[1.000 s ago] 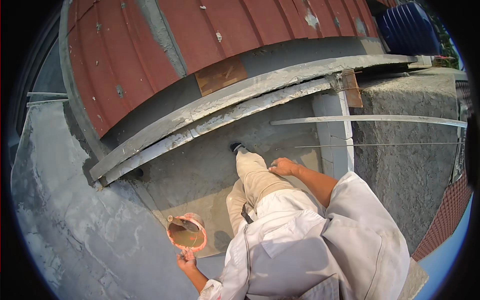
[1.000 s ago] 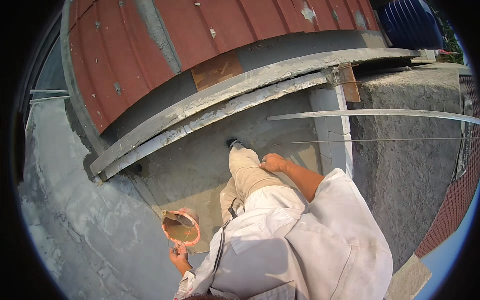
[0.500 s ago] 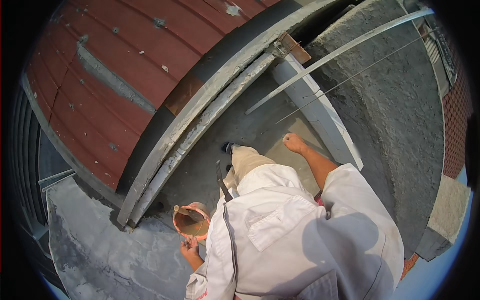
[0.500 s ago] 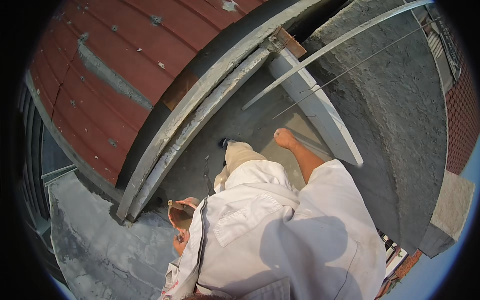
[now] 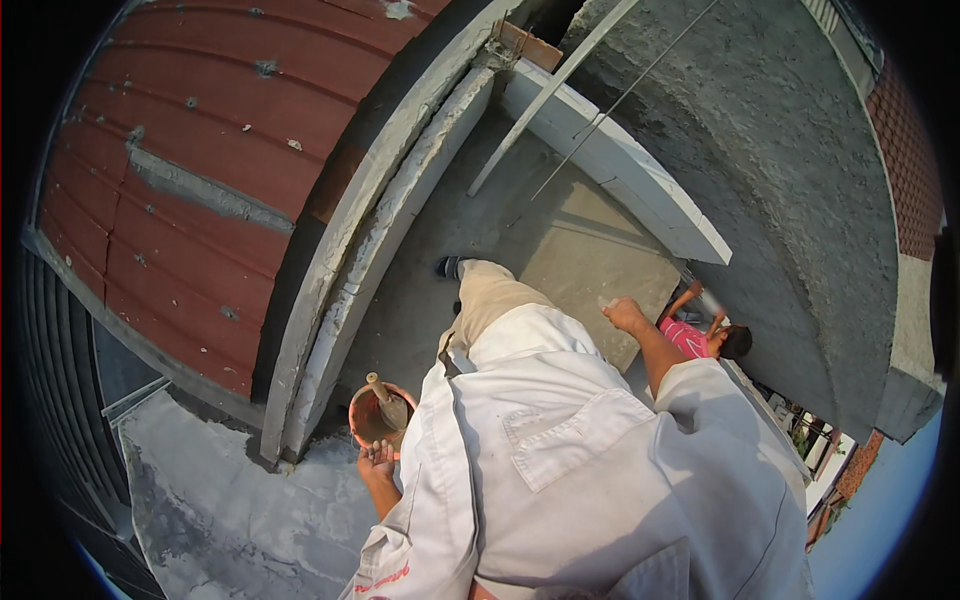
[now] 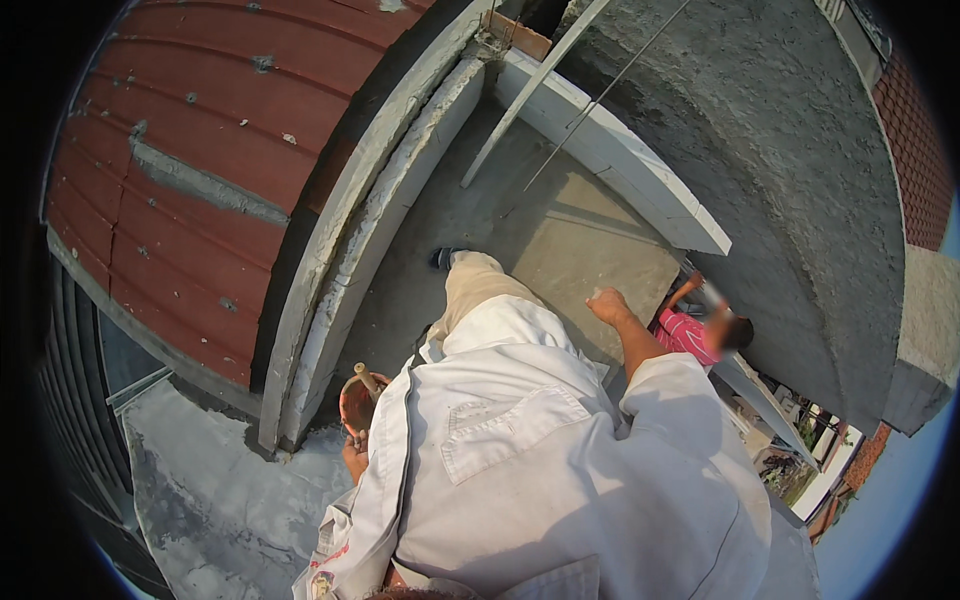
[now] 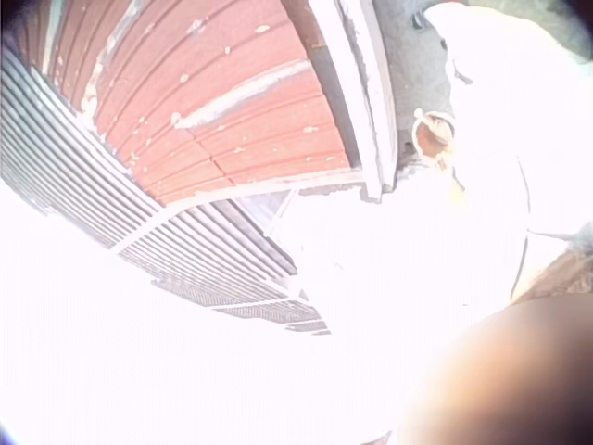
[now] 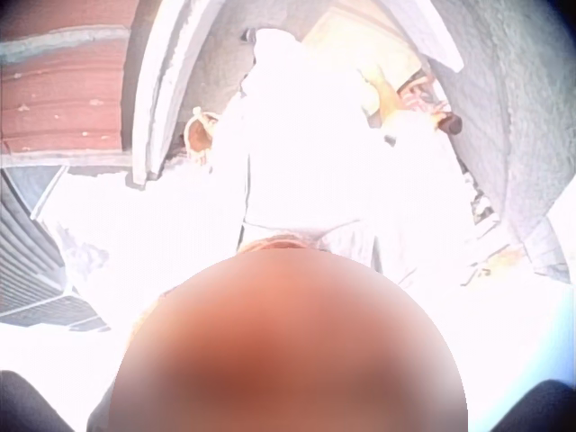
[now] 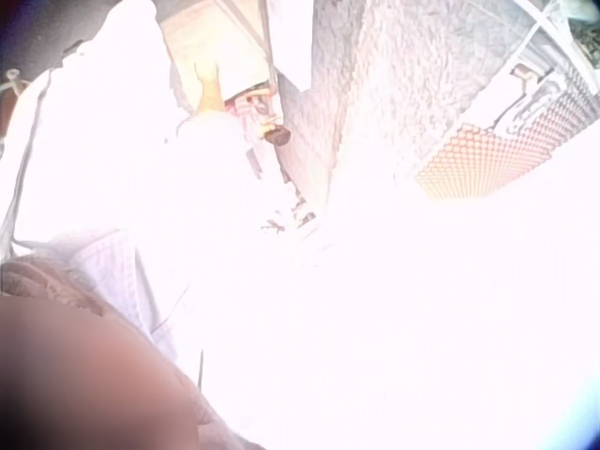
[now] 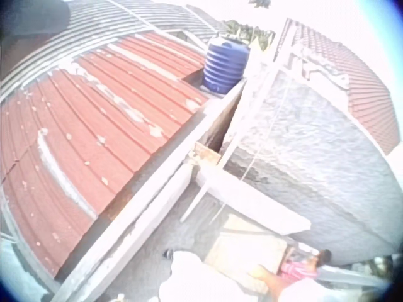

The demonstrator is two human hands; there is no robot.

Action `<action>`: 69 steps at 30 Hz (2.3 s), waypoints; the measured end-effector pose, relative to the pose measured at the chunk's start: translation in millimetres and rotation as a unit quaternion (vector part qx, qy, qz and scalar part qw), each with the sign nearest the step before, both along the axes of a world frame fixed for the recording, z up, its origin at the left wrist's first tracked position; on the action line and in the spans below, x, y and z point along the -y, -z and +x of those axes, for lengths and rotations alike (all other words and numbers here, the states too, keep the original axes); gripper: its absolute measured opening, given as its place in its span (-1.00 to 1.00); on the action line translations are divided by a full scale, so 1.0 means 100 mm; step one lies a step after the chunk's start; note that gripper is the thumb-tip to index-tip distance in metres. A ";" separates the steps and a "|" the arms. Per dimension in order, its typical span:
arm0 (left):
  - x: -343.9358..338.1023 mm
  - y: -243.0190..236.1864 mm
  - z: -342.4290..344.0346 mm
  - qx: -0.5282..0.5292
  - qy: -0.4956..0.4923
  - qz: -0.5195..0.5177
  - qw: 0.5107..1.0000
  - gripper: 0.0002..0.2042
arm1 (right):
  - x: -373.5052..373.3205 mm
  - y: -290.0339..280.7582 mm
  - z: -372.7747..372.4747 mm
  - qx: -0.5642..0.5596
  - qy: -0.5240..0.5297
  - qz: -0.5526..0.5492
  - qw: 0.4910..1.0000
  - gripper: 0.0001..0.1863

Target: Using a trowel to apply and smooth cement along the edge of a rooftop or wall structure.

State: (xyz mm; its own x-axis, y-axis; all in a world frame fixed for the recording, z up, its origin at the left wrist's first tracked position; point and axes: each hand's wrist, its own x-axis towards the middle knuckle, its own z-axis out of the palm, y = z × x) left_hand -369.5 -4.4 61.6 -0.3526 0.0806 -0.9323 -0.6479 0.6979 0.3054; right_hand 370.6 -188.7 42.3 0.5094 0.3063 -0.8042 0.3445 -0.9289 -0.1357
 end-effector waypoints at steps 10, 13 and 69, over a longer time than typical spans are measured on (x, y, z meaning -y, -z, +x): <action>-0.10 0.40 -0.22 0.036 0.055 0.004 0.998 -0.71 | -0.06 -0.45 -0.23 -0.023 0.093 0.080 0.992 -0.67; -0.17 0.33 0.07 0.045 0.067 0.005 0.997 -0.70 | -0.17 -0.51 -0.17 0.002 0.101 0.130 0.986 -0.69; 4.00 -0.10 4.77 -0.046 -0.416 0.012 0.908 -0.81 | -1.91 -0.40 2.96 -0.161 -0.420 0.184 0.874 -0.67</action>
State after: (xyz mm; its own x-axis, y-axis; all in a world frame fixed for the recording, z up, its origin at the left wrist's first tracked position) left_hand 107.9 -404.7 71.3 -0.3770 -0.2297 -0.8973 -0.9188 -0.0297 0.3936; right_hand 667.1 2.7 82.6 -0.2548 0.7310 -0.6331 0.7726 -0.2399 -0.5879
